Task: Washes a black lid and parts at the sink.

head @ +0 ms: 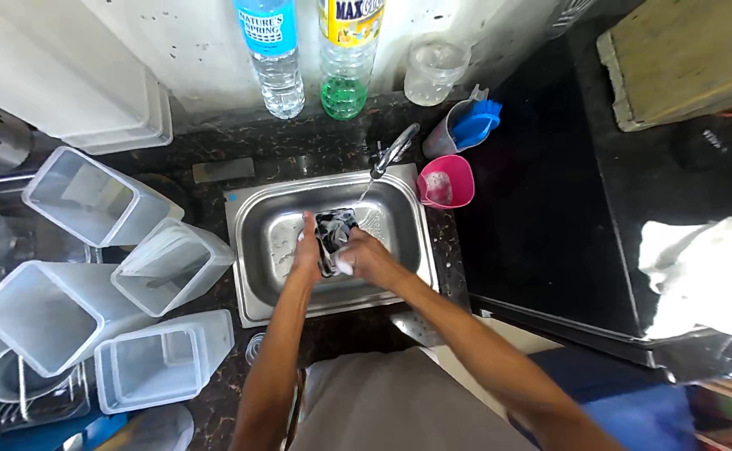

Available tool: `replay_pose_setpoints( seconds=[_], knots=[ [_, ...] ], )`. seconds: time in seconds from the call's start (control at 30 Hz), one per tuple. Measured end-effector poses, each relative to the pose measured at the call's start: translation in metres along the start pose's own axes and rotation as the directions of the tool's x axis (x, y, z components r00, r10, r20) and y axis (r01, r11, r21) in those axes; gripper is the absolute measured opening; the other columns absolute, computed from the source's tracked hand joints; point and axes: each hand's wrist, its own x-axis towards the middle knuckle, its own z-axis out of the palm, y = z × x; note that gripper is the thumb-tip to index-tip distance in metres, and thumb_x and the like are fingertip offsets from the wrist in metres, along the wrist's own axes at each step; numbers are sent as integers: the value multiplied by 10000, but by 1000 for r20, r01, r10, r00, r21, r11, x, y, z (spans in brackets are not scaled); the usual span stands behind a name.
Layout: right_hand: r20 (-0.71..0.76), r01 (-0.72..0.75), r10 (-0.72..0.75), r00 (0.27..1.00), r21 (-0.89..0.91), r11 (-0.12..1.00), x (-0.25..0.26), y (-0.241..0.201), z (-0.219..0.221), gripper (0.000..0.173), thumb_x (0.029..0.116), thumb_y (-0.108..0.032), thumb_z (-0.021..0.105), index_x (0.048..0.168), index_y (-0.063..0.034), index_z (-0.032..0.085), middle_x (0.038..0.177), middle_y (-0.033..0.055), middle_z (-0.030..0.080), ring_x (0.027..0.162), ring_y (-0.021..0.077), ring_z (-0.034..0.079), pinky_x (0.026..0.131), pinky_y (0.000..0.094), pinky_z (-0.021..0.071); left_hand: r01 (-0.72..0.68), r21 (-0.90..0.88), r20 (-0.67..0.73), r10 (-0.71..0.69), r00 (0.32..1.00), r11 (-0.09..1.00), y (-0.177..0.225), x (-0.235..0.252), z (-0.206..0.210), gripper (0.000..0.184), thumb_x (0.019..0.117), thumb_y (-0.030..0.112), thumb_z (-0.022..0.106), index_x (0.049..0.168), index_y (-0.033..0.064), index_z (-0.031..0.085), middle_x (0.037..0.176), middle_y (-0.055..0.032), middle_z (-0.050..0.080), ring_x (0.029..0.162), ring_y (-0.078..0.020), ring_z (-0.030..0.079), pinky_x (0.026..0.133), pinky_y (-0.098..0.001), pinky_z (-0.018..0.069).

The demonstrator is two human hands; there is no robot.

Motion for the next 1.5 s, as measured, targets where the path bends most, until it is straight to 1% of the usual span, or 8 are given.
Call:
replay_pose_setpoints(
  seconds=[0.1, 0.23, 0.37, 0.67, 0.9, 1.1, 1.23, 1.5],
  knots=[
    [133, 268, -249, 959, -143, 953, 5, 9, -23, 207, 770, 28, 767, 861, -156, 795, 942, 41, 753, 990, 285, 674, 873, 489, 559, 27, 25, 35, -28, 999, 999, 8, 5, -2, 779, 986, 759, 275, 1333, 140, 596, 1111, -96, 710, 971, -227, 695, 813, -487, 597],
    [-43, -127, 130, 991, 68, 990, 1, 15, -42, 237, 791, 26, 771, 1022, -28, 760, 1023, 154, 705, 955, 299, 685, 839, 519, 589, -51, -87, -50, 47, 998, 995, 0, 13, -10, 812, 948, 815, 271, 1373, 199, 586, 1211, -68, 695, 1068, -212, 670, 870, -500, 575],
    [-181, -551, 650, 738, 394, 736, -12, 29, -28, 291, 920, -58, 692, 1208, -25, 660, 992, 187, 701, 875, 317, 684, 780, 558, 570, -292, -292, -157, 255, 954, 911, -34, 22, -18, 695, 997, 724, 343, 1388, 193, 561, 1254, -57, 684, 1145, -207, 658, 942, -489, 570],
    [-110, -630, 636, 764, 84, 772, -2, 15, 36, 479, 824, -77, 796, 1266, 22, 638, 1088, 279, 681, 1047, 461, 661, 901, 622, 545, -555, -28, -353, 512, 783, 831, -74, 4, 4, 245, 976, 240, 584, 1138, 56, 586, 888, 0, 681, 798, -104, 683, 744, -348, 605],
    [272, -519, 899, 344, 853, -59, -6, 41, 27, 303, 1006, -93, 584, 1291, -6, 534, 1018, 148, 637, 820, 208, 636, 724, 388, 570, -611, 304, -245, 679, 692, 731, -99, 5, -2, 420, 851, 147, 599, 1153, -144, 601, 923, -71, 685, 840, 4, 644, 803, -216, 550],
    [135, -592, 585, 800, 24, 805, 25, 111, -43, 335, 855, -119, 755, 1163, -1, 694, 1059, 224, 715, 1014, 398, 684, 901, 661, 522, -505, 301, -392, 588, 708, 809, -100, 21, -38, 256, 953, 117, 559, 1079, -98, 620, 845, -51, 655, 772, -25, 635, 762, -234, 554],
    [380, -321, 472, 795, -397, 860, 102, 126, -86, 290, 868, -268, 763, 1133, -151, 748, 1131, 173, 721, 1105, 407, 662, 932, 698, 484, -496, 212, -322, 539, 778, 842, -102, 14, -32, 219, 939, 110, 562, 1044, -75, 615, 823, -9, 659, 758, -8, 645, 746, -225, 568],
    [272, -113, 131, 953, -83, 990, 167, 189, -107, 262, 696, -182, 842, 906, -62, 739, 830, 116, 722, 809, 298, 703, 774, 601, 560, -402, 72, -427, 392, 815, 913, -107, 1, -47, 301, 970, 161, 533, 1152, -76, 573, 938, -49, 672, 854, -35, 661, 813, -255, 578]
  ],
)
